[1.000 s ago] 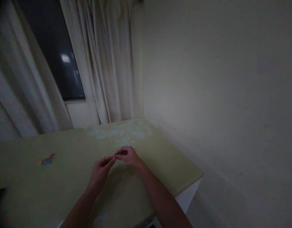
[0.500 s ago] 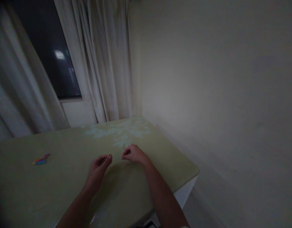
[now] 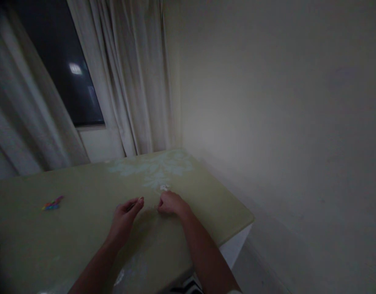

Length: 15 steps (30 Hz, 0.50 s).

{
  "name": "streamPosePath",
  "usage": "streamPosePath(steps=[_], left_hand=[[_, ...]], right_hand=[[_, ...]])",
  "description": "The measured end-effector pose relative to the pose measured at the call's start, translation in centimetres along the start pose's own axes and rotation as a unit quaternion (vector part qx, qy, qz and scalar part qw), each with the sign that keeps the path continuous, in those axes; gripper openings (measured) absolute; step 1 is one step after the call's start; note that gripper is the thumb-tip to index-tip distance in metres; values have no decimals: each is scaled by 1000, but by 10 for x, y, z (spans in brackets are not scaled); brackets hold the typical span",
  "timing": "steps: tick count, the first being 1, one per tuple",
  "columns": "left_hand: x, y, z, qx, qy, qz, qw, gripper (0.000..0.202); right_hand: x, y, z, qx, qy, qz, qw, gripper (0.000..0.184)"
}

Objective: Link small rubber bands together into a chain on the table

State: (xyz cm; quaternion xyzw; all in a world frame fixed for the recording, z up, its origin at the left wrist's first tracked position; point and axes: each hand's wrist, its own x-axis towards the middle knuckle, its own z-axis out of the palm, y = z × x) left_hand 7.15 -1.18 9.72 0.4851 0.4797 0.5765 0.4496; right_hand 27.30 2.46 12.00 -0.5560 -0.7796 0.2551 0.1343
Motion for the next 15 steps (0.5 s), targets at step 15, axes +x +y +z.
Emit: streamPosePath(steps=[15], left_hand=[[-7,5,9,-14,-40,-4,999,45]], right_hand=[[11,-8,1,276,33,-137,951,19]])
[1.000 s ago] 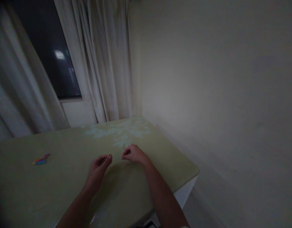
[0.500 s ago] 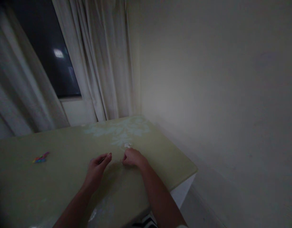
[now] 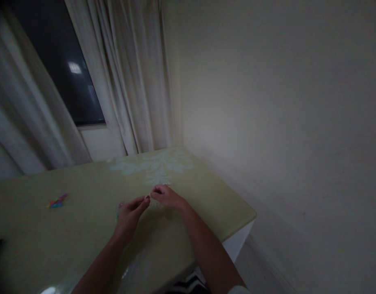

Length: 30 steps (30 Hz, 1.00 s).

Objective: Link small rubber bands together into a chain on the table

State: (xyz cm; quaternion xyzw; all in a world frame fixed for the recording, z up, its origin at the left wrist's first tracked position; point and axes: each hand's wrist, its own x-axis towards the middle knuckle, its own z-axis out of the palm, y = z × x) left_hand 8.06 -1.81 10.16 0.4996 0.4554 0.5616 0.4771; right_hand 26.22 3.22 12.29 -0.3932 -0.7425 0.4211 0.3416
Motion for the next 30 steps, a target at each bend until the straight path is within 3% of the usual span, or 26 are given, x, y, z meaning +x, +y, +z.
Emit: streamPosePath(steps=[9,24,30], left_hand=[[-1,5,1,-29,16,35,999,38],[0,7,-1,-78,-27,54,995,28],[0,11,-2,-75,-52,64,994,27]], right_hand=[[2,1,13,123,22,-63,990,34],[-1,-4,14,246,11,-38,969,44],[-3,-9,14,232,-9,-52,971,45]])
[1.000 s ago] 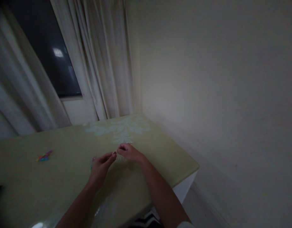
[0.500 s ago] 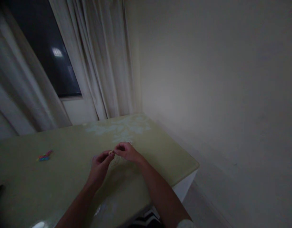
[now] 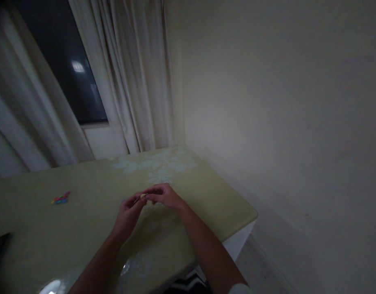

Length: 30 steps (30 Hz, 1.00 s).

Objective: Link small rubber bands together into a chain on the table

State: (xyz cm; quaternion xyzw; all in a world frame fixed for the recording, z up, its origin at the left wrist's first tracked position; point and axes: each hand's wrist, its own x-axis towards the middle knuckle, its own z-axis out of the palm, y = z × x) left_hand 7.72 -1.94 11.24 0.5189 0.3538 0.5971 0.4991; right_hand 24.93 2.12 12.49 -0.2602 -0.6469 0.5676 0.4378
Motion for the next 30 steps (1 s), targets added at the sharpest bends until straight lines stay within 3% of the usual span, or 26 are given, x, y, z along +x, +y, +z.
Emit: streamPosePath(steps=[10,16,19,26,30], left_hand=[[1,0,-5,19,35,3,999,29],[2,5,-8,2,17,24,1000,22],[-1,20,-9,-16,-15,41,999,21],[-23,77,-7,-37,-141,54,988,10],[-30,98,0,-54,-187,67,979,7]], right_hand=[[0,1,4,-50,46,-10,998,53],[-2,-5,14,-104,46,-86,990,45],[-9,-20,24,-122,52,-132,982,39],[-40,-80,47,-113,55,-256,958,22],[-51,-93,51,-86,63,-286,952,14]])
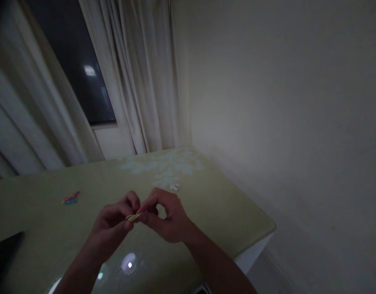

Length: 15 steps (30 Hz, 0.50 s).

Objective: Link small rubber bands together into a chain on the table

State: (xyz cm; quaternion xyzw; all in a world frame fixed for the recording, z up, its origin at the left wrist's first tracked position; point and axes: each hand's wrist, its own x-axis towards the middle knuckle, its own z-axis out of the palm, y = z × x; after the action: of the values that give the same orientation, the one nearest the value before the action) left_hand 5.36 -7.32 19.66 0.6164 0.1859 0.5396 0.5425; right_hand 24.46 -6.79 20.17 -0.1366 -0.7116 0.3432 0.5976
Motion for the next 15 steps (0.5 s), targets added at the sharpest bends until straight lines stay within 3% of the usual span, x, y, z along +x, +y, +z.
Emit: streamPosePath(steps=[7,15], left_hand=[[5,9,8,-15,-15,-1,1000,12],[11,9,1,-20,-34,-7,999,9]], right_hand=[[0,-6,0,28,14,-17,999,13],[9,-5,-9,-14,-4,-54,998,15]])
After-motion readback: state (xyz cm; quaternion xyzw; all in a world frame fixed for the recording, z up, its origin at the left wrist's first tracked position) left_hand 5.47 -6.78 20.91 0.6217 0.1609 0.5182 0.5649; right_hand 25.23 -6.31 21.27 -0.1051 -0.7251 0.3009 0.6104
